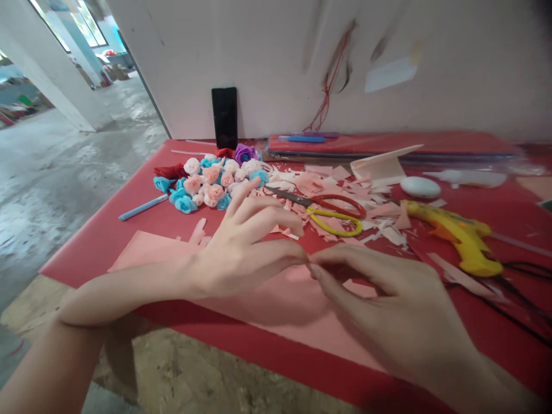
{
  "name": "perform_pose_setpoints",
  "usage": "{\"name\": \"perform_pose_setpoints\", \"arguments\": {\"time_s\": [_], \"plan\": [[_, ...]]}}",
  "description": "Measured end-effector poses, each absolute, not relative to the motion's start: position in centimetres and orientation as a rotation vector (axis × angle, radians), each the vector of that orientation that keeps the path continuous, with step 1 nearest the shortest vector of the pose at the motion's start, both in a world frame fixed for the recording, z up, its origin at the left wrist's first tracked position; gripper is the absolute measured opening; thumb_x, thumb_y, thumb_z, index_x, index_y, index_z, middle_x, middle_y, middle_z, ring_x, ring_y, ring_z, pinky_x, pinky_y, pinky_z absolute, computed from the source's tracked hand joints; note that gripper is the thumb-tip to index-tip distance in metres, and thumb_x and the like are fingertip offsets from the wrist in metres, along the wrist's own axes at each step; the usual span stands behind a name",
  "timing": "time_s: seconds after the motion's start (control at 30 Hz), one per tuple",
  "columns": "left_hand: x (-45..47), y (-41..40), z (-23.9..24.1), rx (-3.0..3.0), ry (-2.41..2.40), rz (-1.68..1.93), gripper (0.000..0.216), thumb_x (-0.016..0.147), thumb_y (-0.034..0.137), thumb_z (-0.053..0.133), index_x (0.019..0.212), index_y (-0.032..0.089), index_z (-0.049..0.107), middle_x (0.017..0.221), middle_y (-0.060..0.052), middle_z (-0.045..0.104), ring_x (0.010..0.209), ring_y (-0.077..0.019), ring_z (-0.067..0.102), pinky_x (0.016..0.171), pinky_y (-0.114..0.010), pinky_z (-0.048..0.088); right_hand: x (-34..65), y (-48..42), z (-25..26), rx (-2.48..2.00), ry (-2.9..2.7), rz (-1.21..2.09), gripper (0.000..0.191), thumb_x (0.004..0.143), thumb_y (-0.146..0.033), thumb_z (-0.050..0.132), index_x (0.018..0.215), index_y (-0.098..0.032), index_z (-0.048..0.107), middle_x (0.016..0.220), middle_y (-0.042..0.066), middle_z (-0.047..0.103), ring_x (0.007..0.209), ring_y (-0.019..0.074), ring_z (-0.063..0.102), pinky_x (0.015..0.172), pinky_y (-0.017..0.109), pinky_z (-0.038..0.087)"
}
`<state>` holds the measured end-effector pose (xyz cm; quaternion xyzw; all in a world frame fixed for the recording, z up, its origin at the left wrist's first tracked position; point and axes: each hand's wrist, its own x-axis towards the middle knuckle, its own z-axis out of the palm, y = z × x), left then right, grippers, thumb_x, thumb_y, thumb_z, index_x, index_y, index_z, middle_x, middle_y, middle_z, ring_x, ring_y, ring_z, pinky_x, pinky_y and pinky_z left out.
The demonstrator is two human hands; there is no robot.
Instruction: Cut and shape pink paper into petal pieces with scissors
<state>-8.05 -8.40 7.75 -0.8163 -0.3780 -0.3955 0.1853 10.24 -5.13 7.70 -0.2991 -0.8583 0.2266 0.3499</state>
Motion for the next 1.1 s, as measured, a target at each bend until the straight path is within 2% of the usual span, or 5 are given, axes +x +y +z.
{"name": "perform_pose_setpoints", "arguments": {"time_s": [0.1,0.2,0.37,0.5,1.1], "plan": [[-8.09,-8.40,8.05,-2.360,-1.129,-1.125,0.003,0.081,0.022,0.062,0.082,0.019,0.062,0.091,-0.005,0.065,0.088,-0.0160,0.056,0.086,-0.036,0.046,10.25,-5.07,7.62,-0.754,-2.219,0.538,0.009,0.077,-0.014,0.056,0.074,-0.020,0.061,0.064,-0.007,0.066,0.052,0.0045,0.059,0.049,0.011,0.046],[-8.17,-8.21,8.26,-2.444,-1.230,-1.166,0.017,0.079,0.025,0.064,0.094,0.014,0.063,0.095,-0.009,0.066,0.089,-0.0168,0.057,0.083,-0.034,0.046,10.32,-5.10,7.63,-0.715,-2.220,0.510,0.010,0.077,-0.012,0.056,0.074,-0.019,0.061,0.065,-0.006,0.066,0.052,0.0050,0.059,0.049,0.011,0.047],[-8.32,-7.84,8.52,-2.789,-1.429,-1.244,0.003,0.076,0.018,0.065,0.077,0.015,0.065,0.080,-0.004,0.070,0.077,-0.0139,0.058,0.081,-0.033,0.047,10.45,-5.20,7.51,-0.664,-2.251,0.495,0.014,0.077,-0.009,0.053,0.078,-0.019,0.064,0.068,-0.005,0.068,0.054,0.0052,0.061,0.046,0.011,0.045],[-8.34,-7.89,8.64,-2.901,-1.514,-1.357,0.006,0.075,0.012,0.064,0.070,0.016,0.066,0.074,-0.003,0.071,0.076,-0.0130,0.058,0.080,-0.031,0.048,10.52,-5.07,7.29,-0.665,-2.294,0.446,0.012,0.078,-0.010,0.054,0.077,-0.017,0.064,0.068,-0.003,0.068,0.052,0.0059,0.060,0.051,0.014,0.047],[-7.77,-8.37,8.24,-2.823,-1.482,-1.519,0.008,0.072,0.012,0.065,0.064,0.015,0.064,0.065,-0.003,0.068,0.068,-0.0121,0.058,0.076,-0.032,0.048,10.42,-5.63,7.13,-0.633,-2.282,0.311,0.013,0.082,-0.012,0.048,0.083,-0.020,0.058,0.062,-0.002,0.063,0.051,0.0090,0.058,0.048,0.017,0.046]]}}
